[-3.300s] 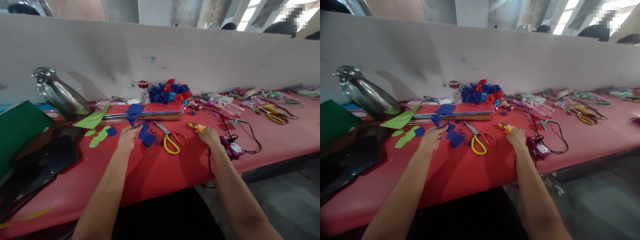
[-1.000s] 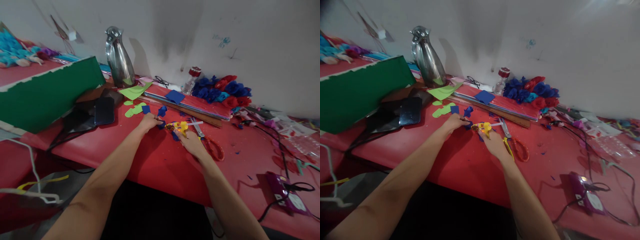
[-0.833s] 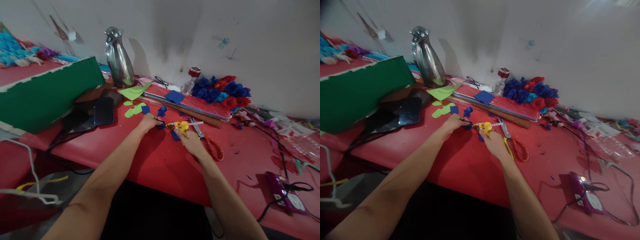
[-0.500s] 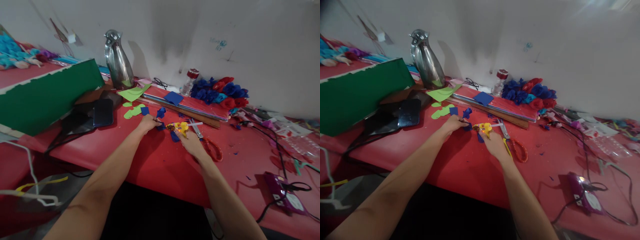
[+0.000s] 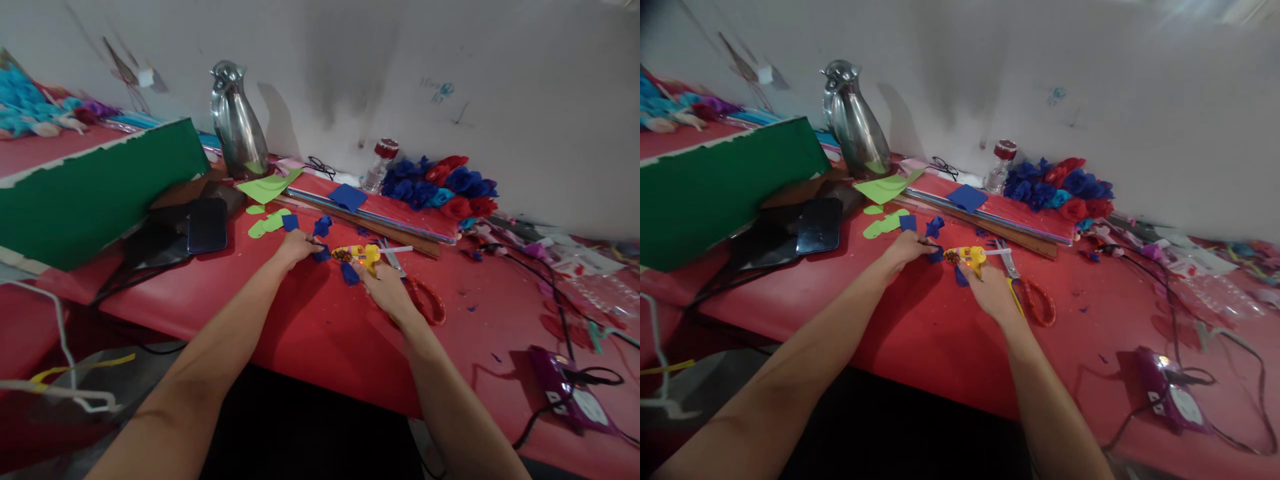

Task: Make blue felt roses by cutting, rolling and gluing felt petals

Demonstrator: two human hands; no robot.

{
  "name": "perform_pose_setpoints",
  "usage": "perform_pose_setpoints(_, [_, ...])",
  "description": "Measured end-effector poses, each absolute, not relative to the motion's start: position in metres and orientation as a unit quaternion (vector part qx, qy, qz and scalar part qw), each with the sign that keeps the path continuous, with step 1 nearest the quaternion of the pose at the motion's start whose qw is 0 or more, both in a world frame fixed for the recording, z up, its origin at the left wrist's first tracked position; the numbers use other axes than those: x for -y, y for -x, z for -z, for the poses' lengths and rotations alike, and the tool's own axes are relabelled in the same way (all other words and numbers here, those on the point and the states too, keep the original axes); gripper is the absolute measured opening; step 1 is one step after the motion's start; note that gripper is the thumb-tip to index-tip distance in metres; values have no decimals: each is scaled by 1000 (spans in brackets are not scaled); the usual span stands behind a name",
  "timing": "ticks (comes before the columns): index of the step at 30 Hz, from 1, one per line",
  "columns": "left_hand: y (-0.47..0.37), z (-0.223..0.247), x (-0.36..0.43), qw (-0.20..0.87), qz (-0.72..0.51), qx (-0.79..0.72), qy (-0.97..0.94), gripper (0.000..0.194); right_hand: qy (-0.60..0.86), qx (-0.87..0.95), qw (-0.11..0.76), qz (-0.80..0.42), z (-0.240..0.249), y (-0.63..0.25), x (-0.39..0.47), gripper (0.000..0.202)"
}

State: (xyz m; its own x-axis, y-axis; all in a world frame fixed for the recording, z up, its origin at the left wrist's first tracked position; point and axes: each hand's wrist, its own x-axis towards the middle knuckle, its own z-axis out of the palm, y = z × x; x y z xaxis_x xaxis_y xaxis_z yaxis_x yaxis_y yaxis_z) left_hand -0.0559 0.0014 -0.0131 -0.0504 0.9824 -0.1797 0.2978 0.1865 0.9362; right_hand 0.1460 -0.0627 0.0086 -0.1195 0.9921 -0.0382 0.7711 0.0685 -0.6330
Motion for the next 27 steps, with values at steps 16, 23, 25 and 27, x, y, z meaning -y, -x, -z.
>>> perform_pose_setpoints(16, [58, 23, -6, 449, -379, -621, -518, 5, 612, 739, 173, -222, -6, -132, 66, 39])
perform_pose_setpoints(23, [58, 19, -4, 450, -396, -617, -511, 6, 609, 683, 220, -339, -17, -162, 61, 43])
perform_pose_setpoints(25, [57, 15, -2, 457, -401, -618, -498, 5, 607, 631, 279, -395, -19, -185, 55, 47])
perform_pose_setpoints(27, [57, 12, 0, 462, -405, -621, -486, 6, 633, 579, 329, -393, -20, -213, 48, 47])
